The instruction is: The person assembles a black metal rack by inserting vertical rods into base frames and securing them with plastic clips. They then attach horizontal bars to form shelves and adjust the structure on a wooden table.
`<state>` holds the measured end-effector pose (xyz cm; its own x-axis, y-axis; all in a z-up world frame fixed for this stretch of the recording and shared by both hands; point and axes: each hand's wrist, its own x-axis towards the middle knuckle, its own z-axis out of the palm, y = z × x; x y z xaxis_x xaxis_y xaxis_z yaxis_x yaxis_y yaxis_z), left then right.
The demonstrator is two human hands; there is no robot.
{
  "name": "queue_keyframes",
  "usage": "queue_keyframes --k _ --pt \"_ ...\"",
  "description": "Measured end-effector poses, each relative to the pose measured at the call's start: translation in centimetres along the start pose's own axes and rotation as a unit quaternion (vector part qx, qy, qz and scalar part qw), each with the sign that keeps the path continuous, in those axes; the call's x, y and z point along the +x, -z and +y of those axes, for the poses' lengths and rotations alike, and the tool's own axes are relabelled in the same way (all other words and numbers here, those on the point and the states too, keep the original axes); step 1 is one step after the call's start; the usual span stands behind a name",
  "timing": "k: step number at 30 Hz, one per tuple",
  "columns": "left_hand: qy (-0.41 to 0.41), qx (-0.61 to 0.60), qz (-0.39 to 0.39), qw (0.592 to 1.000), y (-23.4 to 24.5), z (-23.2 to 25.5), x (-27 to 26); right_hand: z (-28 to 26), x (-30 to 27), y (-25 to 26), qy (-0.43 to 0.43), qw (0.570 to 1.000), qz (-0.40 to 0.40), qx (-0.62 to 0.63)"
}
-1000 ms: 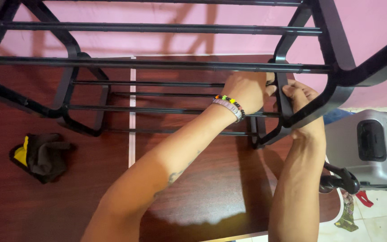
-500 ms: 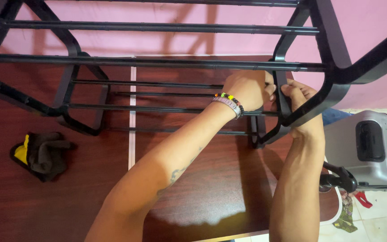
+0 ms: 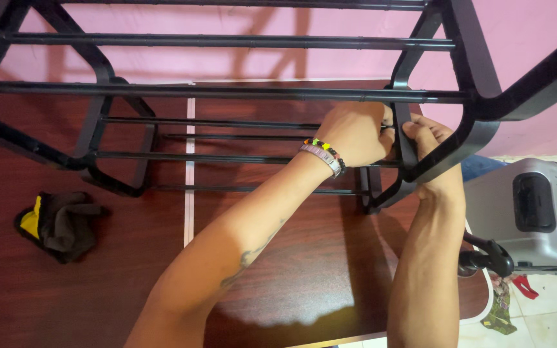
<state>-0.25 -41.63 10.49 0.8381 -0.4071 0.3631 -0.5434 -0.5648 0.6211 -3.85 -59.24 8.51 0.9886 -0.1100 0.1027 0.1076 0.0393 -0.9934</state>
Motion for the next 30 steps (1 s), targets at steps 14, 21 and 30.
queue_keyframes --k 14,21,30 --pt "-0.046 -0.047 0.046 0.997 -0.4 -0.8 -0.2 -0.4 -0.4 -0.4 0.007 1.0 -0.022 0.008" --pt "-0.043 0.032 0.048 0.997 -0.6 -0.4 -0.1 -0.6 -0.5 -0.5 0.004 1.0 -0.016 -0.009" --pt "-0.056 0.024 0.082 0.995 -0.2 -0.1 -0.4 -0.5 -0.6 -0.7 0.018 0.999 -0.044 0.021"
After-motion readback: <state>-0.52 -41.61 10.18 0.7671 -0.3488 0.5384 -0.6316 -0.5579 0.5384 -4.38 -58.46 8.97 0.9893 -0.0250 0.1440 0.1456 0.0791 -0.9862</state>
